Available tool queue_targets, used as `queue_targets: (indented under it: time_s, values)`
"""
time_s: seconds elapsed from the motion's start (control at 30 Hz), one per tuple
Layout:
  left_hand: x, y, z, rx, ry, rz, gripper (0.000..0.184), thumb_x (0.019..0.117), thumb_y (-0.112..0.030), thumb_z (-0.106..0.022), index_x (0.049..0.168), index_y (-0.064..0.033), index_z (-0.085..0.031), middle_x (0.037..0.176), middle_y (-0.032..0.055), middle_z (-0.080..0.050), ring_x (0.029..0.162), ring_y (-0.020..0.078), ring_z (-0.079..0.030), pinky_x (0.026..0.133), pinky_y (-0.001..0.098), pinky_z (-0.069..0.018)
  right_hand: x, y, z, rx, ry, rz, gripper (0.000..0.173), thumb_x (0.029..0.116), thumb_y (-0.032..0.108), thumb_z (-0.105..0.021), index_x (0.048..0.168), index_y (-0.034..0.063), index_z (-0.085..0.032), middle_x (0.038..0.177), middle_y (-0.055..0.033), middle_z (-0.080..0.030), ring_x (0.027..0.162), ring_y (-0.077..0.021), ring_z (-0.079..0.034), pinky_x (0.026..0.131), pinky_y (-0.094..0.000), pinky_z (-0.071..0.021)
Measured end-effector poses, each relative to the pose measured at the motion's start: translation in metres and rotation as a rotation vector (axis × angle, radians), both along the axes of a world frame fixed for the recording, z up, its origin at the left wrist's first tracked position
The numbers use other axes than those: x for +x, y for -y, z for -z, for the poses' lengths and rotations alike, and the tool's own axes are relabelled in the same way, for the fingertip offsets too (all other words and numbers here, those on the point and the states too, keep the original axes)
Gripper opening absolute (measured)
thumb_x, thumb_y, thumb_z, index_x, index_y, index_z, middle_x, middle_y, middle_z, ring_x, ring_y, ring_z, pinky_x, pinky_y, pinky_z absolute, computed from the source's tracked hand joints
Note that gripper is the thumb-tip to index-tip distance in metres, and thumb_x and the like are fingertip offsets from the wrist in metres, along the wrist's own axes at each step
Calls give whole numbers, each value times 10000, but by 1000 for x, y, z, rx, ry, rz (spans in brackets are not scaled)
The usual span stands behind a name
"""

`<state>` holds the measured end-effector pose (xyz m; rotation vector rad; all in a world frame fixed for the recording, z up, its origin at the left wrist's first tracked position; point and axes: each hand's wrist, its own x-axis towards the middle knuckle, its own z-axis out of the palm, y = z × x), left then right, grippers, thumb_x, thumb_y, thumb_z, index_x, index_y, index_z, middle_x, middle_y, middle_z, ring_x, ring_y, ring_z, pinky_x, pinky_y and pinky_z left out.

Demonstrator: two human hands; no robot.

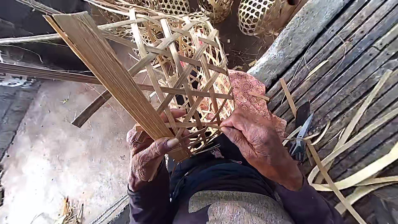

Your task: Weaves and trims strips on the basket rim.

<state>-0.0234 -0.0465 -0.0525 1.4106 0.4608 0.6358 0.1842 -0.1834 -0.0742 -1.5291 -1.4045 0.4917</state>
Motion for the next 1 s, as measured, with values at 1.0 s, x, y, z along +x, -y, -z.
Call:
queue_targets:
  time_s: [1.0]
  values:
    - [-1,5,2,54,-70,53,426,928,-245,-747,1327,-124,-660,1151,-12,-742,875,94,-736,764,259,-638,-8,19,24,-29,-177,-32,226,1040,139,-558,959,-1,-717,794,-20,-642,714,-6,-584,691,-127,-507]
